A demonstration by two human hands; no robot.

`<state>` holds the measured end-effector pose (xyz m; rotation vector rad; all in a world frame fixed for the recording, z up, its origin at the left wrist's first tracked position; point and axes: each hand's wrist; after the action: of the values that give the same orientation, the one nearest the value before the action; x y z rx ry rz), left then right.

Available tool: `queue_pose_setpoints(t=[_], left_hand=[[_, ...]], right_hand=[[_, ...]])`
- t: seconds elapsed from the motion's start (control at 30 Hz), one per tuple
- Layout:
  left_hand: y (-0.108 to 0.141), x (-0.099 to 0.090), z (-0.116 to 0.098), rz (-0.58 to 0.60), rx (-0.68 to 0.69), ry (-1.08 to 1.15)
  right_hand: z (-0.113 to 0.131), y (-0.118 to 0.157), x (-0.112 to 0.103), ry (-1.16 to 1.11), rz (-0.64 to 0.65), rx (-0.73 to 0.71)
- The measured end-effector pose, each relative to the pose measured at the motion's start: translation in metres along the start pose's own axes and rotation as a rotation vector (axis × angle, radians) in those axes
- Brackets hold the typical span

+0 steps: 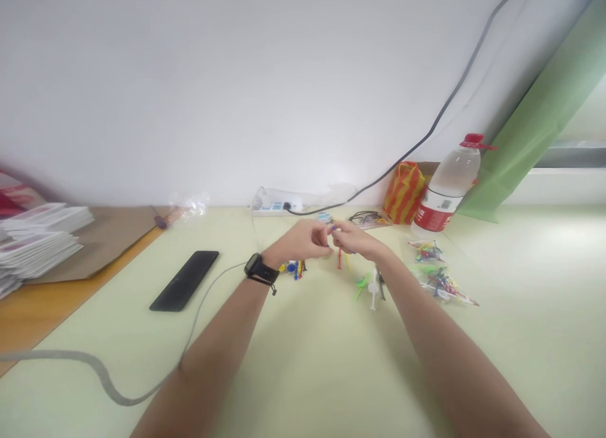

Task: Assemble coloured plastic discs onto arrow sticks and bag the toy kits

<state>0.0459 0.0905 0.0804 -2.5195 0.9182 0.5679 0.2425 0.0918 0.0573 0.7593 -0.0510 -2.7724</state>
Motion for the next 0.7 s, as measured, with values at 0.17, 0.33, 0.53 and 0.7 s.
queue_pose_setpoints(t=[0.17, 0.33, 0.53, 0.7], left_hand=[[0.0, 0.008, 0.009, 0.311, -0.066, -0.181], [-0.002, 0.006, 0.021, 0.349, -0.188, -0.307], [0.001, -0.005, 0.027, 0.239, -0.124, -0.311], [0.004, -0.014, 0.037, 0.161, -0.117, -0.365]], right_hand=[[-0.02, -0.007, -0.01, 0.407, -0.044, 0.122], [-0.017, -0.001, -0.028, 0.633, 0.04, 0.134], [0.001, 0.021, -0.045, 0.783, 0.461, 0.181], [-0.001, 0.018, -0.04, 0.825, 0.609, 0.206]])
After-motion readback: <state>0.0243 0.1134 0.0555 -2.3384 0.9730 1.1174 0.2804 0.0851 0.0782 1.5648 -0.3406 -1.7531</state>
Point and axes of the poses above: each hand's wrist, its own y-axis away from the middle knuckle, its own x-axis out of the palm, z = x × y, and after that the axes turned 8 degrees about y, right-handed
